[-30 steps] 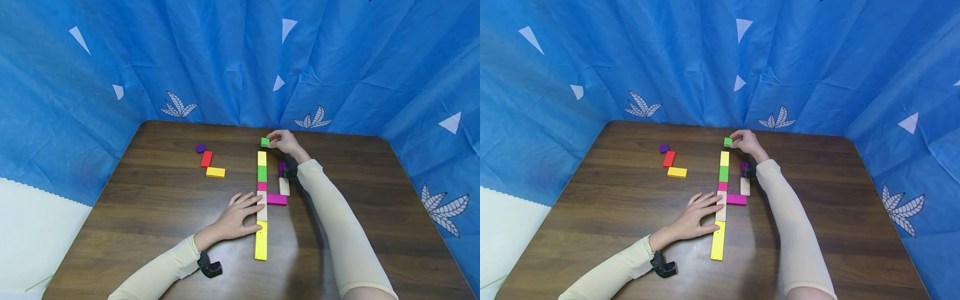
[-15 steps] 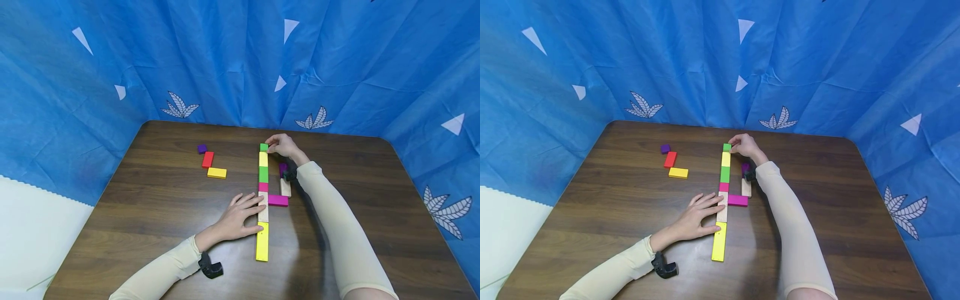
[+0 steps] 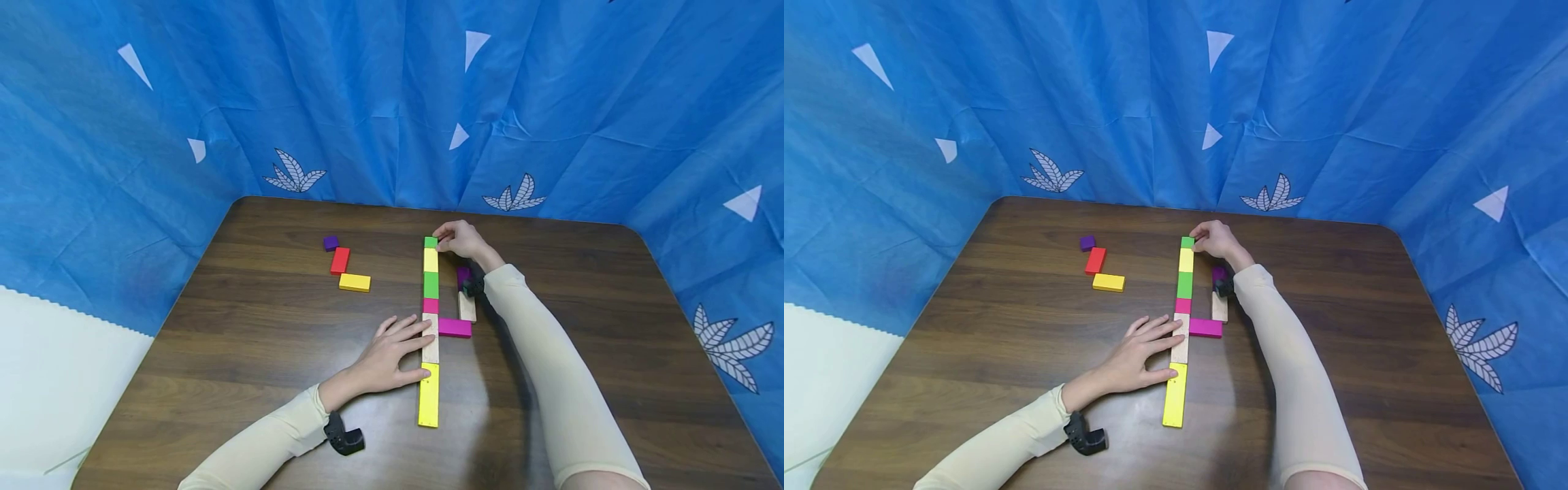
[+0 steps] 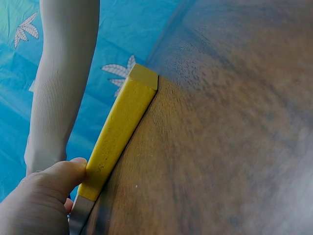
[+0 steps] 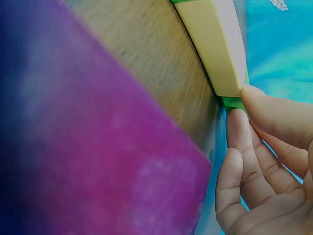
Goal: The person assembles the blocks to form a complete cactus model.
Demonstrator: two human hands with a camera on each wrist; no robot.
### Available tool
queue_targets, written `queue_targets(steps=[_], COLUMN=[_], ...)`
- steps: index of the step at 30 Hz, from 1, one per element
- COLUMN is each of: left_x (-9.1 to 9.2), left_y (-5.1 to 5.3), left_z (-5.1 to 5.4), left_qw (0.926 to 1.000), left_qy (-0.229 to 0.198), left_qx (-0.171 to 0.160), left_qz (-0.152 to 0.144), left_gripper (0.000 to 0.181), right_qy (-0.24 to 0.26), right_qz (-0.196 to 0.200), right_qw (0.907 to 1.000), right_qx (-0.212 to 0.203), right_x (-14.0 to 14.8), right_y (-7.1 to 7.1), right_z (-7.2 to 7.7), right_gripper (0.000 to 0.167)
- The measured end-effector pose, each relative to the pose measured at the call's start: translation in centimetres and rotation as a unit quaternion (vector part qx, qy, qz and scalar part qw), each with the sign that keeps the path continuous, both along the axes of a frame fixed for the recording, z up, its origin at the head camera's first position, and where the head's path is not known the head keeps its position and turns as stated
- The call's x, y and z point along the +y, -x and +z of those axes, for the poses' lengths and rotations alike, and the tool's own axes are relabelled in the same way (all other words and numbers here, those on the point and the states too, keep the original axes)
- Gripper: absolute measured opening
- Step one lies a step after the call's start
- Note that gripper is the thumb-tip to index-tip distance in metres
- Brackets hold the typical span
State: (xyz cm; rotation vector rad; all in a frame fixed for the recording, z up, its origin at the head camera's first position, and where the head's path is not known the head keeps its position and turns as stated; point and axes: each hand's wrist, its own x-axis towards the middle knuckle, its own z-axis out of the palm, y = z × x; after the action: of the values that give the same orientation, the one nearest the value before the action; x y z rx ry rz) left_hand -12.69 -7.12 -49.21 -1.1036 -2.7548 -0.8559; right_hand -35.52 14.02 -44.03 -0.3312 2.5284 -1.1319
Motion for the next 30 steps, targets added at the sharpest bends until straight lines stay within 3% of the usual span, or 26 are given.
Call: queue_targets(steps=[11, 18, 24, 30], left_x=[0.0, 0.0, -0.1, -0.1], left_y=[0.0, 0.0, -0.1, -0.2], left_z=[0.0, 0.0, 0.1, 0.1], left_qw=[0.9999, 0.9996, 0.9997, 0.9997], left_qy=[-0.007, -0.005, -0.007, -0.003], left_qx=[0.014, 0.026, 0.022, 0.022], left_qz=[-0.002, -0.005, -0.003, -0.003], left_gripper=[0.060, 0.061, 0.061, 0.060], right_qy=[-0.013, 0.015, 0.043, 0.048], right_qz=[0.020, 0.014, -0.016, -0.016], right_qw=[0.9997, 0.9995, 0.9963, 0.9902], right_qx=[0.002, 0.023, 0.072, 0.130], right_x=[0.2, 1.4, 3.0, 5.0], right_y=[-0.4, -1.5, -3.6, -7.2], right_z=[0.2, 1.2, 1.6, 1.5], right_gripper=[0.036, 0.042, 0.049, 0.051])
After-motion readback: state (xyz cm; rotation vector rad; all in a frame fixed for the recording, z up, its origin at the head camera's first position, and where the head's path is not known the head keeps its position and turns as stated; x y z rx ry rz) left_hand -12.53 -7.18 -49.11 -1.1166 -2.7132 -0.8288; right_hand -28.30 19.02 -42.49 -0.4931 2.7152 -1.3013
